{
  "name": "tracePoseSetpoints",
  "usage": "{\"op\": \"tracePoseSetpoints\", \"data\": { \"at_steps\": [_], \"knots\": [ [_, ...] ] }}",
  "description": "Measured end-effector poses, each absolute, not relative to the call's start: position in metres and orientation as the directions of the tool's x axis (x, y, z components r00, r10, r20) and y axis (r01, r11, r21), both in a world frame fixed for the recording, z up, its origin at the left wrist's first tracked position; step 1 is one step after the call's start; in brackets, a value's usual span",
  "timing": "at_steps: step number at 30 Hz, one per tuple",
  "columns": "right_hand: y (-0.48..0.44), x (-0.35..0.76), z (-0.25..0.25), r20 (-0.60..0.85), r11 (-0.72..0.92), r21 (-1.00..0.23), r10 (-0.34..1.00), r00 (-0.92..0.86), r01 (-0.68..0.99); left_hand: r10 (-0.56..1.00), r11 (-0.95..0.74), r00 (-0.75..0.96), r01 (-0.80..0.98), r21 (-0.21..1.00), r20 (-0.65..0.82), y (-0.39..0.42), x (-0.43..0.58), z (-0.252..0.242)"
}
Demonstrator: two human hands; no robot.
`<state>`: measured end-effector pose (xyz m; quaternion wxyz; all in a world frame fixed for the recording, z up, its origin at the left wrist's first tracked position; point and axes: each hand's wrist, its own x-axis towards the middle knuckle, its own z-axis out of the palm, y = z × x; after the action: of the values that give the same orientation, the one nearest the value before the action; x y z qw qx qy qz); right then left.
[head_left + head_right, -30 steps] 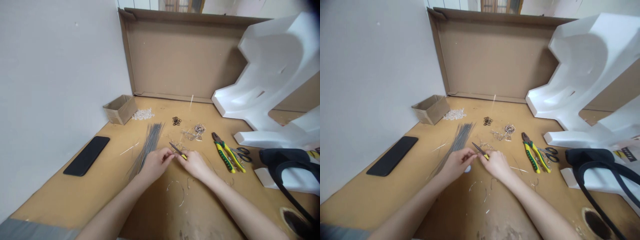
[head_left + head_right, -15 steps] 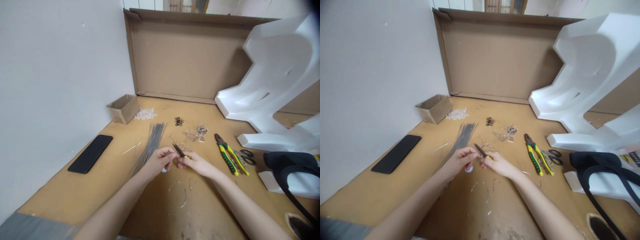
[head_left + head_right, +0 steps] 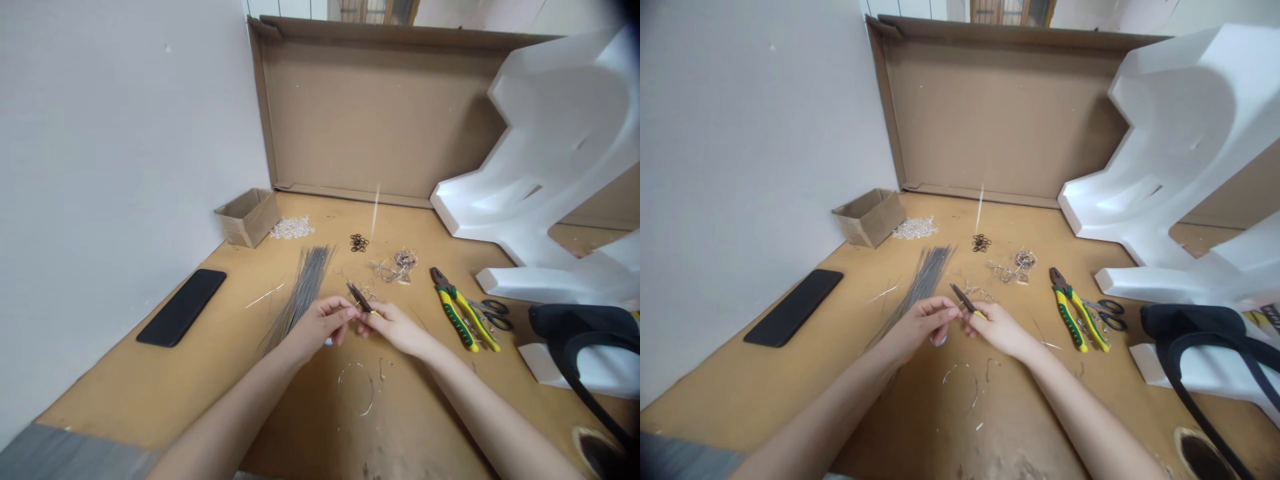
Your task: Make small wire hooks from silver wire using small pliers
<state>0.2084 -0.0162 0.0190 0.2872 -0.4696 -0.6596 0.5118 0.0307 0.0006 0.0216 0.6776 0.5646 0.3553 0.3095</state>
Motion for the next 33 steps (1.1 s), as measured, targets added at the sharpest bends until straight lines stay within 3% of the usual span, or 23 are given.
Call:
{"op": "tracePoseSetpoints", "data": {
  "at_steps": [7,16,33],
  "knots": [
    [-0.018,0.207,0.022,-0.087,0.092,-0.9,0.919,-0.384,0.425,0.821,0.16,0.556,-0.012,0.987,-0.127,0.0,0.031,0.023],
    [-0.017,0.211,0.026,-0.048,0.105,-0.93,0.915,-0.401,0.351,0.809,0.176,0.578,-0.062,0.982,-0.109,0.0,0.029,0.024],
    [-0.02,0.209,0.031,-0.024,0.183,-0.806,0.94,-0.34,0.563,0.77,0.239,0.624,-0.091,0.967,-0.132,-0.002,0.029,0.025]
  ]
}}
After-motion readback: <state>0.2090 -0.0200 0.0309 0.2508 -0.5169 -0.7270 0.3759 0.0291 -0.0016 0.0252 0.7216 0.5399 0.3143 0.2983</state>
